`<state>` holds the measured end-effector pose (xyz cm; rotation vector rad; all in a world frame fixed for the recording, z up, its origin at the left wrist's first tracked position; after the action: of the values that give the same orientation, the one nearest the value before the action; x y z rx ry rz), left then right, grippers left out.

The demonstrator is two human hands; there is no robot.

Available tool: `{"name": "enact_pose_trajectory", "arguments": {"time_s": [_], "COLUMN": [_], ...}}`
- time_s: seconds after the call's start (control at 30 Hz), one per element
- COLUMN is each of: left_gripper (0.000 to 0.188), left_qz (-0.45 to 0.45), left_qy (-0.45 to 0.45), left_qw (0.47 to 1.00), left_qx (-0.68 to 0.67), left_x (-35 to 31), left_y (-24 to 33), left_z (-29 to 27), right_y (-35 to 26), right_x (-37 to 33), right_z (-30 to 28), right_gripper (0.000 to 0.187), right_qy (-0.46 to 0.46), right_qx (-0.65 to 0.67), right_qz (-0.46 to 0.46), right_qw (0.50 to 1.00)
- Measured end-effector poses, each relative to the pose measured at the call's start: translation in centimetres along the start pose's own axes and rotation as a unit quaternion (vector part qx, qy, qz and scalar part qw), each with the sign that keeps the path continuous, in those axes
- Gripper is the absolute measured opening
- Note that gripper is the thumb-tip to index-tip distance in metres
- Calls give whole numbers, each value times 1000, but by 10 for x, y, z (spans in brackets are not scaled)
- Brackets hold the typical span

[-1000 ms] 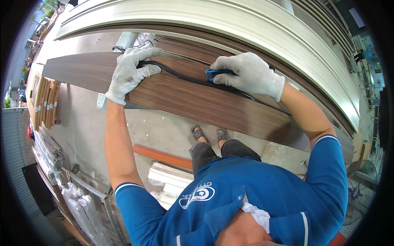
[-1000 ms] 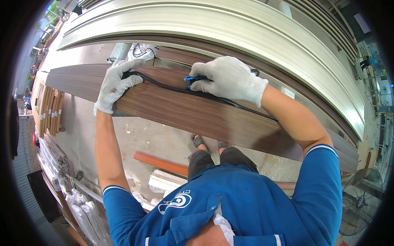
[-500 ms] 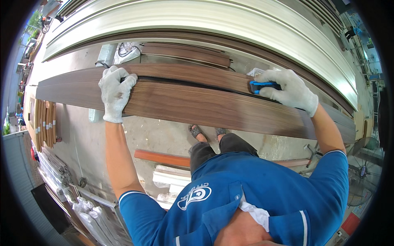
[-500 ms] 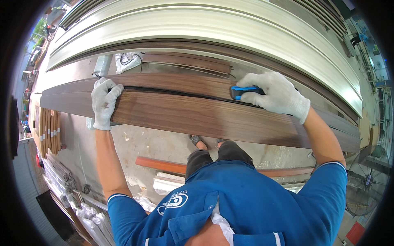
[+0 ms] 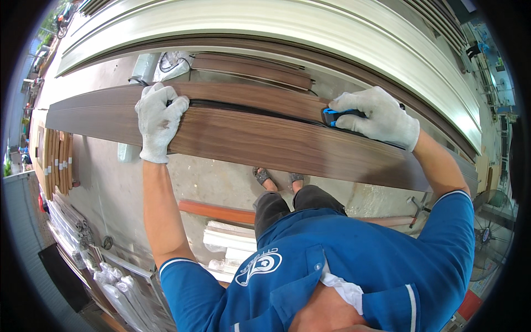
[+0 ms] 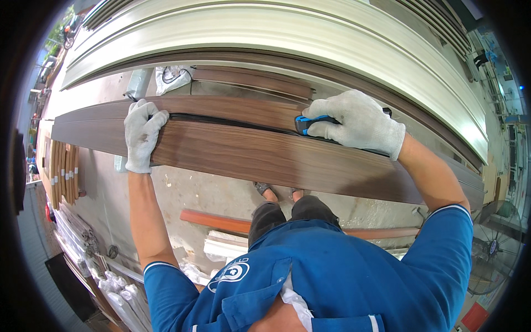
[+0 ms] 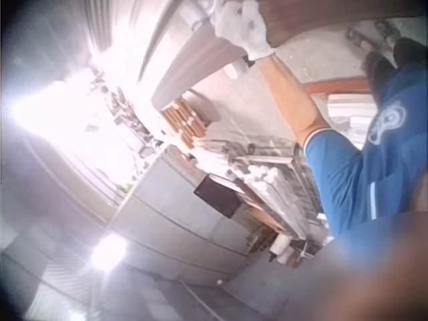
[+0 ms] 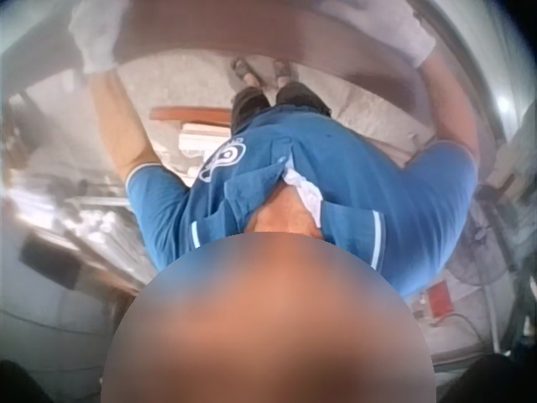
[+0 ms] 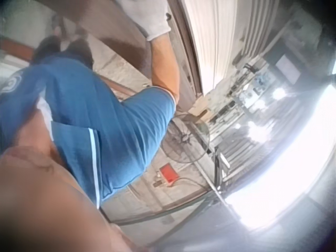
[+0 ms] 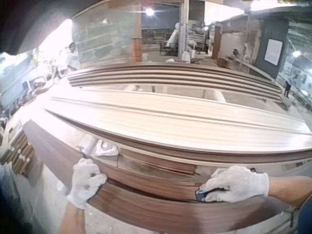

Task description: The person applies a black cable along the edge of a wooden plank using a blue tool. They repeatedly position the cable, press it into place, and adjust the plank while working in a workshop environment.

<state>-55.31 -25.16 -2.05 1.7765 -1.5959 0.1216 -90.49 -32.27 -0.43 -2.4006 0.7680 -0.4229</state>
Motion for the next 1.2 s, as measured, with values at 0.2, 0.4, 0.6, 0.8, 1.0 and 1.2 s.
{"name": "enact_pose_trajectory", "arguments": {"time_s": [0.2,0.4,0.6,0.8,1.0,1.2], "left_gripper": [25,25,25,26,25,23], "left_qz": [-32,-22,1,20,26,9], "left_qy": [-4,-5,6,6,6,5], "left_qw": [999,1000,1000,1000,1000,1000], "left_qx": [11,10,7,16,0,12], "left_x": [3,0,-1,0,2,-1], "left_y": [-3,-4,-6,-2,0,-8], "left_z": [3,0,-3,-3,-3,-1], "right_y": [-19,-84,-70,-9,-14,-30], "right_x": [31,88,109,17,10,55], "right_z": [18,77,28,1,8,40], "right_gripper": [23,30,32,31,29,28], "right_qy": [-4,-70,54,17,24,0], "right_qx": [16,-22,26,-43,-47,-44], "right_qz": [-13,-92,-90,43,-14,-63], "right_qw": [1000,993,994,998,998,997]}}
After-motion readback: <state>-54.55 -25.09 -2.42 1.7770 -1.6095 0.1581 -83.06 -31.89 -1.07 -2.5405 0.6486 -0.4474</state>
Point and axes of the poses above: each hand's wrist, its own x-axis towards the middle knuckle, its own z-axis out of the palm, y = z × x, the point moved 10 cm from there along x, towards the middle knuckle, and after that the axes turned 11 degrees about y, right-handed, at the moved point
